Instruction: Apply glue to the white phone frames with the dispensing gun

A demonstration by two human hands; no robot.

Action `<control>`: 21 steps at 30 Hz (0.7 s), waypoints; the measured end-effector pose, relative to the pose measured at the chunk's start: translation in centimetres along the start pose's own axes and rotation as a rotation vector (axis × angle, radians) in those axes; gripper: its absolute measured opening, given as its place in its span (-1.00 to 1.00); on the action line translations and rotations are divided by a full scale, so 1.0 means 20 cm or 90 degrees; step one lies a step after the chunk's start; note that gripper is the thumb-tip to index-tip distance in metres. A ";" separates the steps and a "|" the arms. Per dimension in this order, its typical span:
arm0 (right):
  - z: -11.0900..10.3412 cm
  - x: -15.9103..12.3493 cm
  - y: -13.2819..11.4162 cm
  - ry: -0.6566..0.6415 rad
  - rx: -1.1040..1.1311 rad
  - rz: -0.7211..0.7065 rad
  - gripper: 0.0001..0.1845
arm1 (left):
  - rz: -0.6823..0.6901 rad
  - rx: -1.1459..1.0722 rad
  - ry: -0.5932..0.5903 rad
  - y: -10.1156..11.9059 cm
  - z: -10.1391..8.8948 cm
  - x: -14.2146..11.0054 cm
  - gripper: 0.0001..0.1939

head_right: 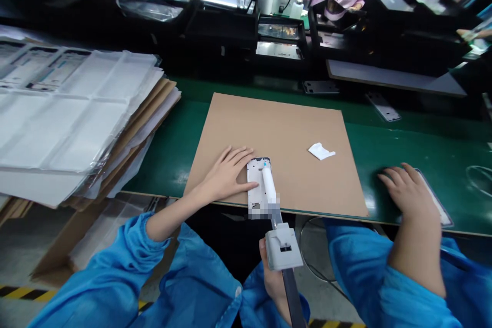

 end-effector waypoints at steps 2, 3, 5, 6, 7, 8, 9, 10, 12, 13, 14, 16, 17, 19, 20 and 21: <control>0.01 0.07 0.02 -0.005 -0.028 0.003 -0.37 | 0.001 0.002 0.001 0.00 0.00 0.00 -0.06; 0.01 0.13 0.02 -0.011 -0.027 -0.001 -0.37 | 0.002 0.003 0.001 0.00 0.00 0.00 -0.06; 0.01 0.25 0.04 -0.031 -0.003 -0.013 -0.38 | 0.003 0.003 0.003 0.00 0.00 0.00 -0.07; 0.02 0.31 0.05 -0.045 0.012 -0.016 -0.39 | 0.004 0.004 0.003 0.00 0.00 0.00 -0.07; 0.02 0.37 0.06 -0.061 0.021 -0.014 -0.40 | 0.005 0.004 0.004 0.00 0.01 0.00 -0.07; 0.02 0.42 0.08 -0.081 0.025 -0.012 -0.41 | 0.005 0.005 0.004 0.00 0.01 0.00 -0.06; 0.03 0.46 0.10 -0.104 0.026 -0.013 -0.41 | 0.005 0.006 0.004 0.00 0.01 0.00 -0.06; 0.03 0.49 0.11 -0.127 0.025 -0.016 -0.42 | 0.004 0.007 0.003 -0.01 0.01 0.00 -0.06; 0.04 0.54 0.15 -0.160 0.029 -0.016 -0.42 | 0.003 0.008 0.002 -0.01 0.00 0.00 -0.05; 0.04 0.55 0.16 -0.171 0.036 -0.008 -0.42 | 0.003 0.007 0.003 -0.01 0.00 0.00 -0.05; 0.04 0.57 0.18 -0.178 0.046 0.005 -0.42 | 0.004 0.007 0.004 -0.01 0.00 0.00 -0.05; 0.04 0.61 0.21 -0.193 0.065 0.044 -0.44 | 0.004 0.007 0.006 -0.01 0.00 -0.01 -0.05; 0.04 0.63 0.23 -0.206 0.070 0.057 -0.46 | 0.004 0.006 0.006 -0.01 0.00 -0.01 -0.05; 0.05 0.67 0.25 -0.244 0.079 0.066 -0.51 | 0.003 0.004 0.004 -0.01 0.00 -0.01 -0.04; 0.05 0.68 0.25 -0.260 0.080 0.068 -0.53 | 0.002 0.003 0.003 -0.01 0.01 -0.01 -0.04; 0.05 0.70 0.25 -0.259 0.074 0.073 -0.56 | 0.000 0.001 0.001 -0.01 0.01 -0.01 -0.04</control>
Point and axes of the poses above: each hand's wrist, its own x-axis towards the middle knuckle, its own z-axis out of the palm, y = z × x, the point moved 5 cm from there along x, towards the middle knuckle, and after that the axes turned 6 degrees about y, right-handed, at the moved point
